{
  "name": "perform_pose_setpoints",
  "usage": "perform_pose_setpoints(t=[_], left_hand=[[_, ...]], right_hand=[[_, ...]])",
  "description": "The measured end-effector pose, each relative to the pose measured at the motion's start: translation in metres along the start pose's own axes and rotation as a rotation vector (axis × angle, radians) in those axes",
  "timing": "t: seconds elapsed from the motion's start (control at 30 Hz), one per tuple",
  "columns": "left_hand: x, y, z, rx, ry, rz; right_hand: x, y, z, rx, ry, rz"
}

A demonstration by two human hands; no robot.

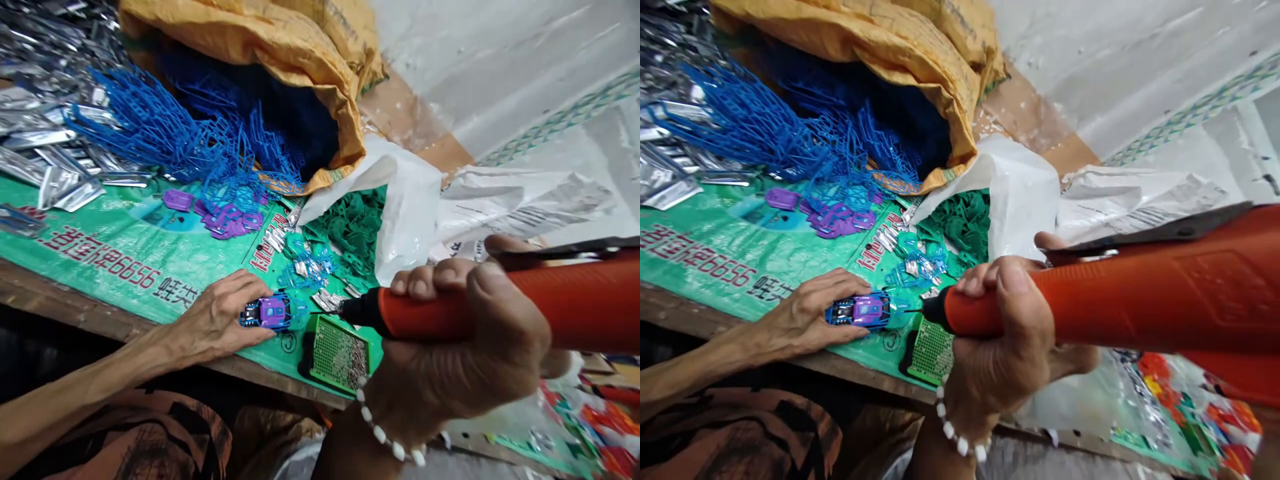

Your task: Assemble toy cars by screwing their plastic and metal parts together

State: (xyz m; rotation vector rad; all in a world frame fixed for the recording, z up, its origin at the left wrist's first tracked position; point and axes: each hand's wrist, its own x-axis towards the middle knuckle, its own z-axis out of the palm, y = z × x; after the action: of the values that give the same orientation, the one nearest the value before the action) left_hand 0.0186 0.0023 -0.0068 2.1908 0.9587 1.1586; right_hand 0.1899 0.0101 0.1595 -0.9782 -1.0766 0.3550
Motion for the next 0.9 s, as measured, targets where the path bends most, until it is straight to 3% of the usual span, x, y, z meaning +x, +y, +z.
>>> perform_pose_setpoints(t=[0.1,0.3,0.7,0.9], left_hand=[[0.004,0.004,-0.003,-0.038,0.029,-0.026],[0.006,0.01,-0.001,-0.073,0.052,-0.051],[0.005,0.01,0.0,-0.107,0.016,-0.084],[0.006,0.009,-0.001,-0.111,-0.001,-0.101]], right_hand=[[-0.007,-0.004,0.02,0.204,-0.005,0.064],[-0.019,0.0,0.041,0.225,-0.086,0.112],[-0.025,0.009,0.043,0.113,-0.139,0.058],[-0.024,0.01,0.043,0.196,-0.152,0.085]])
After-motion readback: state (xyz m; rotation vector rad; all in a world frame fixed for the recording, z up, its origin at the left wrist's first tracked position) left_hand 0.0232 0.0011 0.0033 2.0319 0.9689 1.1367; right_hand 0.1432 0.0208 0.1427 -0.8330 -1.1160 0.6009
